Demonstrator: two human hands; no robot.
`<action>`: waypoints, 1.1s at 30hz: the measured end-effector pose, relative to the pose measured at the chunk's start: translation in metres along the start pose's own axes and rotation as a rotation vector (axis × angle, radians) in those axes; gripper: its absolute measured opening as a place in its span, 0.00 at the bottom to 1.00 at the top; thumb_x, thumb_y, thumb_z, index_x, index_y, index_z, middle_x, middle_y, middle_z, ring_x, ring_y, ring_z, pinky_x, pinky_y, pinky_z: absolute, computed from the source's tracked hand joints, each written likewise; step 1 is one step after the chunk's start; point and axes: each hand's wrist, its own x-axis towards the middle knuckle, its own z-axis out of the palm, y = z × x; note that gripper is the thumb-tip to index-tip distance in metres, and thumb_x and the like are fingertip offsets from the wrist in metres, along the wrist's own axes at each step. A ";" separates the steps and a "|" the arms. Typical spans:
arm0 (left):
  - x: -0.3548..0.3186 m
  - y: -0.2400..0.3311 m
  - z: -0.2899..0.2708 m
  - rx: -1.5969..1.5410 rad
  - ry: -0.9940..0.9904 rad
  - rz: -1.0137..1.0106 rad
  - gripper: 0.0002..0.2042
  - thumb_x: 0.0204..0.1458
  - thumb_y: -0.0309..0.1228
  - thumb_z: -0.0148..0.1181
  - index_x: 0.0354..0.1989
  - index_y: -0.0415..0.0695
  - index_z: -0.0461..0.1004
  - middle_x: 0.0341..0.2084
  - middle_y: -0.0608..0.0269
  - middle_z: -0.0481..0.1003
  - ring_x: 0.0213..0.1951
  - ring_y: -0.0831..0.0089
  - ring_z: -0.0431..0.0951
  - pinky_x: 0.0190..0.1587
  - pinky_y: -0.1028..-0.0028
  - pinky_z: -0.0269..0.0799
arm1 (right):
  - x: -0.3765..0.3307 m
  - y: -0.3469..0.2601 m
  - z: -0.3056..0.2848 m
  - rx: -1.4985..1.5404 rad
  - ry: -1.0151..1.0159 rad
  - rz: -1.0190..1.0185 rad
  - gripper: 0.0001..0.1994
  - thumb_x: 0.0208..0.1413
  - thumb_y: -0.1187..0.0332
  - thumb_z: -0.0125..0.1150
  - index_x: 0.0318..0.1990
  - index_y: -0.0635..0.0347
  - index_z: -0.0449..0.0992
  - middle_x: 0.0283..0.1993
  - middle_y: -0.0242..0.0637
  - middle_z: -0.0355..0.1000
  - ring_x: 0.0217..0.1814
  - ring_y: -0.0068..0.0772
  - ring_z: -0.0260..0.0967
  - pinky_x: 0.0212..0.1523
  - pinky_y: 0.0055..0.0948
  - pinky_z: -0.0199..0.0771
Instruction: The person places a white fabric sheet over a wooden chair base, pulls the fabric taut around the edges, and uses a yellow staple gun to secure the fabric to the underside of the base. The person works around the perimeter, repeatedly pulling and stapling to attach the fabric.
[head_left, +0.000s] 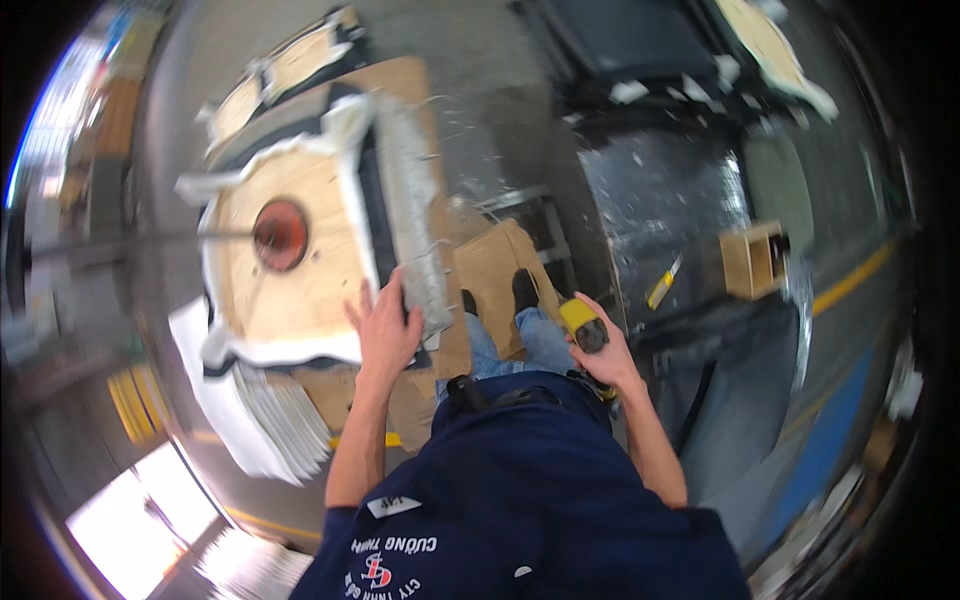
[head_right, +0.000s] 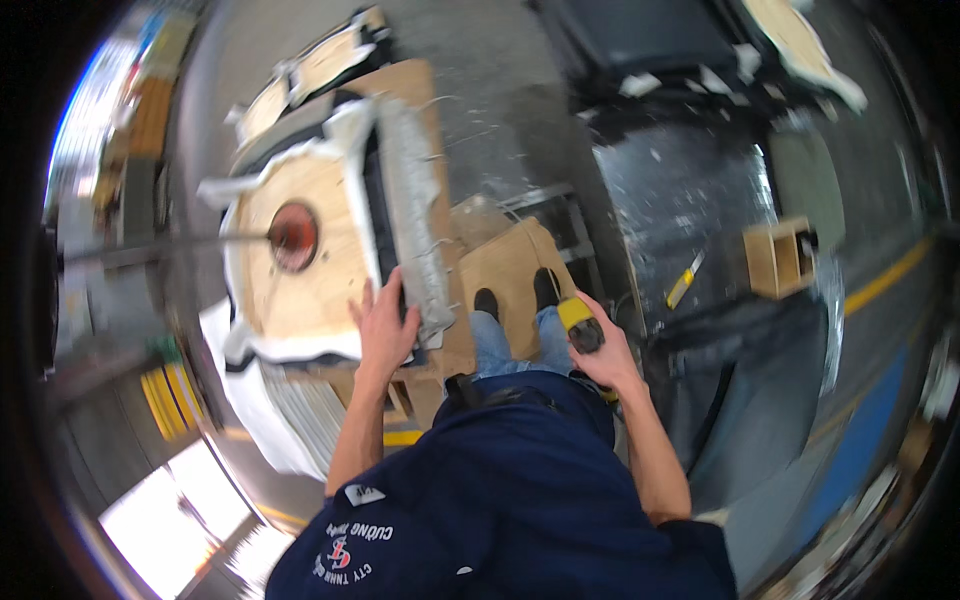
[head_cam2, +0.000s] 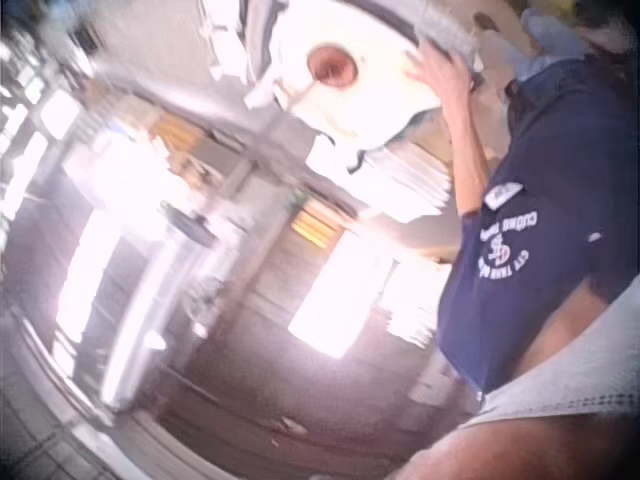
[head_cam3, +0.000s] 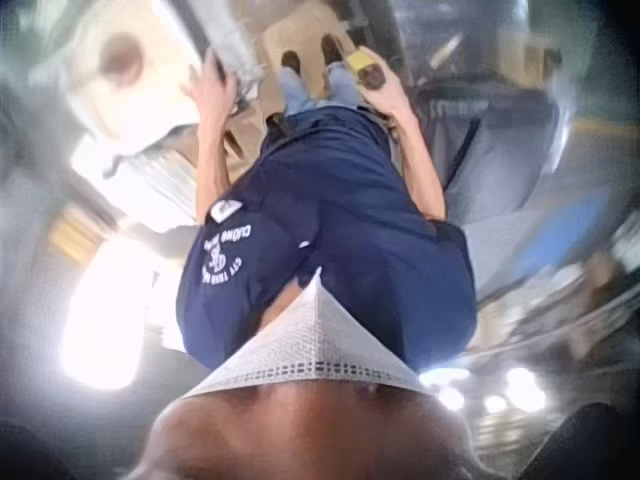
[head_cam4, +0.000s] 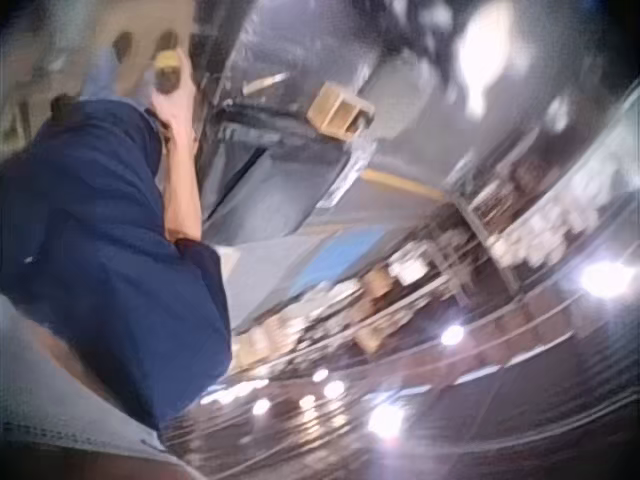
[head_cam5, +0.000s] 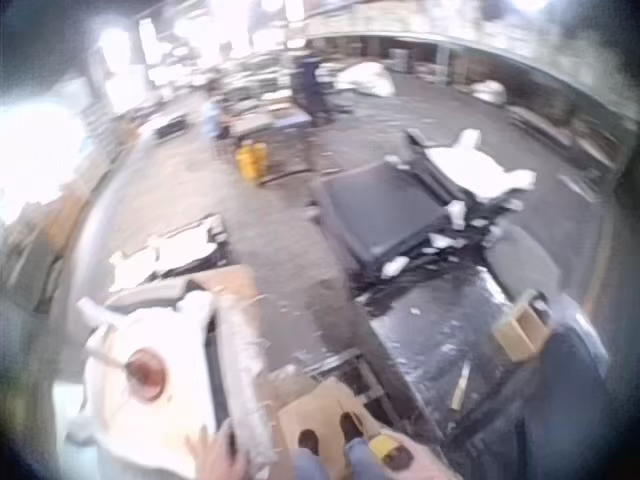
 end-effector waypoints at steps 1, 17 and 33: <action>0.002 -0.001 0.002 -0.016 -0.005 -0.004 0.34 0.57 0.39 0.58 0.74 0.49 0.60 0.66 0.56 0.69 0.74 0.39 0.54 0.72 0.32 0.35 | 0.001 0.017 -0.001 -0.038 0.035 -0.092 0.42 0.49 0.77 0.64 0.74 0.39 0.60 0.45 0.44 0.80 0.42 0.38 0.79 0.47 0.35 0.80; 0.065 0.128 -0.045 -0.440 -0.005 0.829 0.23 0.55 0.29 0.60 0.61 0.42 0.74 0.56 0.48 0.75 0.66 0.46 0.68 0.69 0.54 0.58 | -0.078 0.013 0.005 0.058 0.486 -0.372 0.44 0.49 0.77 0.69 0.76 0.47 0.58 0.65 0.46 0.72 0.64 0.40 0.73 0.64 0.33 0.69; -0.036 0.457 0.087 -1.087 -1.781 0.344 0.35 0.67 0.66 0.26 0.45 0.48 0.72 0.34 0.65 0.73 0.38 0.73 0.72 0.43 0.72 0.68 | -0.177 0.081 -0.202 1.306 -0.001 -1.206 0.51 0.49 0.80 0.65 0.79 0.55 0.41 0.54 0.66 0.72 0.22 0.34 0.73 0.24 0.28 0.73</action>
